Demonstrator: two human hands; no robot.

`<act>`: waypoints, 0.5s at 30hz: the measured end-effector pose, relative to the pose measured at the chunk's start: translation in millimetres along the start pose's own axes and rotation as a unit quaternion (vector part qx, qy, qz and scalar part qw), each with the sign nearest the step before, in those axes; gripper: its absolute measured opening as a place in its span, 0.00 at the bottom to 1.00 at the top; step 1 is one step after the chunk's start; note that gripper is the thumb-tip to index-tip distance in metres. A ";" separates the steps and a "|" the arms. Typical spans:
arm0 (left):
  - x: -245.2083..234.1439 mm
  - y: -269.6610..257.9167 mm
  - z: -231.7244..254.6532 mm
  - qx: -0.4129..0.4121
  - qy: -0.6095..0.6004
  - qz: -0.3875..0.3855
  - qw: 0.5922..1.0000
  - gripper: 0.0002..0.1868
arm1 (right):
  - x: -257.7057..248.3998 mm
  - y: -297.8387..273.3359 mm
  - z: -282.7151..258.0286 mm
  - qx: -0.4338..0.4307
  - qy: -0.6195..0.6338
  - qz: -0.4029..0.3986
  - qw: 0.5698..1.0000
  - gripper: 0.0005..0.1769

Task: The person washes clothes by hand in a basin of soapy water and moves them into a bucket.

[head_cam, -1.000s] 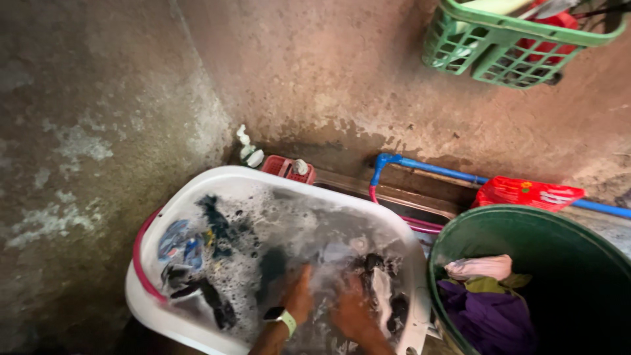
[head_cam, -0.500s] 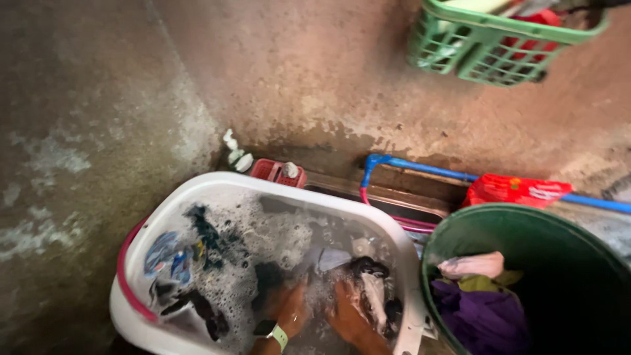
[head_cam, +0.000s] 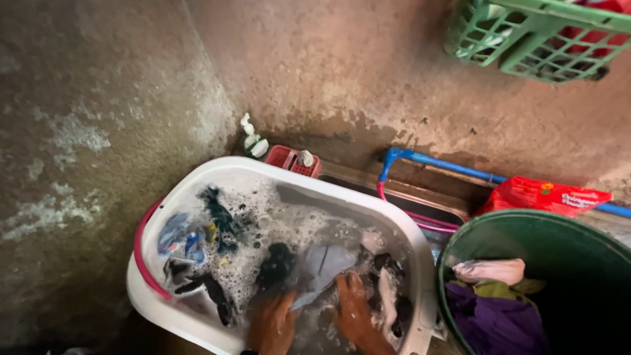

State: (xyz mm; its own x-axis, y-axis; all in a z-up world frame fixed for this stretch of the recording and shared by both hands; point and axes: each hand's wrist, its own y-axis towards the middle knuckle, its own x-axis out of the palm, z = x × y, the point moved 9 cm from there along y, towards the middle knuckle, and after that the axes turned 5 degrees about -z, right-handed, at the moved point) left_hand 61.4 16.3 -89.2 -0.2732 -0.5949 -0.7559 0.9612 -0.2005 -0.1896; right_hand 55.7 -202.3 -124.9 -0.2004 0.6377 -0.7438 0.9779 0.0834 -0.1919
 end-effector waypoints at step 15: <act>-26.5 -11.9 28.3 0.027 -0.019 0.100 0.994 0.24 | -8.2 7.2 -8.8 -0.012 0.013 0.041 0.999 0.27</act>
State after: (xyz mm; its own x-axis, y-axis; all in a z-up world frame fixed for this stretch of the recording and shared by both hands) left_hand 56.1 12.4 -49.2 -0.0797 -0.6559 -0.7506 0.9933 -0.1158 -0.0042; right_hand 64.9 -200.1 -114.6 -0.1179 0.6620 -0.7401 0.9922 0.0483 -0.1149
